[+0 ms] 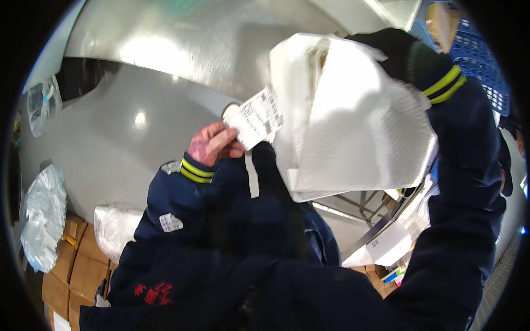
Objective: The person places items into a white styrofoam container, covers them with a paper towel, adds a label, and then seals the container with tape using a dispenser.
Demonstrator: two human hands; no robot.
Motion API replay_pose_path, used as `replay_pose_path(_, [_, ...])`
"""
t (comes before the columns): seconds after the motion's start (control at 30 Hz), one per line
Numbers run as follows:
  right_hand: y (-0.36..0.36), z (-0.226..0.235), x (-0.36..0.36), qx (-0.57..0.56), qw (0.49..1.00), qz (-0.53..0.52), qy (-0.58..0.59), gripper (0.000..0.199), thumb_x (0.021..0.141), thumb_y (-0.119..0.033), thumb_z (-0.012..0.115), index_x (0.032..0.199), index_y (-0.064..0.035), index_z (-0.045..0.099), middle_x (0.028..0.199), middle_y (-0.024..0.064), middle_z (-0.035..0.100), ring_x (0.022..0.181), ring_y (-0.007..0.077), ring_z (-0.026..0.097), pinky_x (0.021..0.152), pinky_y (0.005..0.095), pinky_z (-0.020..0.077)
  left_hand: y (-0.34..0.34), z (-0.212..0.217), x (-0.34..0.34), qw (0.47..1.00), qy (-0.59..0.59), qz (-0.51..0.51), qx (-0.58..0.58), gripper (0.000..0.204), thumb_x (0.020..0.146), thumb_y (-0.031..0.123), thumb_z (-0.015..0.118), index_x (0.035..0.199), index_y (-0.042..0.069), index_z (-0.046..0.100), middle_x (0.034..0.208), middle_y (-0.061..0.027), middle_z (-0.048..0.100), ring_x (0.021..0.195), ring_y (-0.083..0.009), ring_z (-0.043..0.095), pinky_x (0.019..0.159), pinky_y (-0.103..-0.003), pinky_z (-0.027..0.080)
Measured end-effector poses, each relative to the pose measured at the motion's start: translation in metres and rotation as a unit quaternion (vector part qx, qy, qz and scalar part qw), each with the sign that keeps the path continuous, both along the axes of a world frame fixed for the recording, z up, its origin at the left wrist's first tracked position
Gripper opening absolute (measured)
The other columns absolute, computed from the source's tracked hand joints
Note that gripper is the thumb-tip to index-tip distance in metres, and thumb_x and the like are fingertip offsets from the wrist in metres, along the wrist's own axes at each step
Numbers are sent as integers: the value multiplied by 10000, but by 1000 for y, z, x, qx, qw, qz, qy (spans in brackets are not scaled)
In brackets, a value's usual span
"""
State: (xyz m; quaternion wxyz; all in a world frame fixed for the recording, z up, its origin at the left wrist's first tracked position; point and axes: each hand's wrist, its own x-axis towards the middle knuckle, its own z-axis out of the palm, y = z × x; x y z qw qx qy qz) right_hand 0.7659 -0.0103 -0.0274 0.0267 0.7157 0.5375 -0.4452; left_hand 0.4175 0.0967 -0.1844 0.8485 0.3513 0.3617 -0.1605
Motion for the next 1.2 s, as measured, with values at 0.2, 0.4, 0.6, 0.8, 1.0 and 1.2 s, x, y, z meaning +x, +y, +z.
replay_pose_path(0.2, [-64,17,13,110,973,-27,-203,613,756,-72,680,1314,-172,447,1228,130,543,1085,288,549,946,335,443,19,55,14,924,-54,86,368,388,882,121,522,1247,4,461,951,-96,573,755,-144,581,729,-258,476])
replay_pose_path(0.4, [-196,73,-75,404,716,-188,-537,295,834,-59,612,1096,61,550,952,132,643,849,200,635,763,266,520,50,105,115,817,-275,-10,506,323,922,141,508,1201,-21,513,1109,-130,596,1027,-182,563,898,-272,430])
replay_pose_path(0.6, [-230,-54,-219,218,112,-928,279,404,880,-391,514,1138,-79,508,983,142,577,881,288,578,788,461,498,26,78,172,832,-366,-190,372,446,976,262,399,1311,-33,382,1342,-126,417,1168,-121,451,986,-243,366])
replay_pose_path(0.8, [-285,-73,-156,460,235,-831,205,540,909,-484,424,1211,-49,531,1194,104,573,1058,241,554,925,396,409,-51,54,98,911,-386,-148,-8,531,987,300,330,1399,-18,223,1458,-143,222,1334,-245,237,1095,-341,189])
replay_pose_path(1.0, [-271,-34,-129,247,624,-666,-326,370,743,-288,728,963,0,655,820,109,660,717,170,616,663,291,489,-110,164,99,714,-380,-278,517,737,789,286,663,1355,-9,296,1370,-236,323,1231,-350,398,1018,-402,334])
replay_pose_path(1.2, [-183,8,-186,494,491,-697,173,405,741,-187,708,1105,-55,587,909,143,646,824,235,633,751,321,498,-148,193,139,910,-326,-179,185,627,847,223,606,1349,-5,306,1235,-130,470,1049,-193,512,894,-335,423])
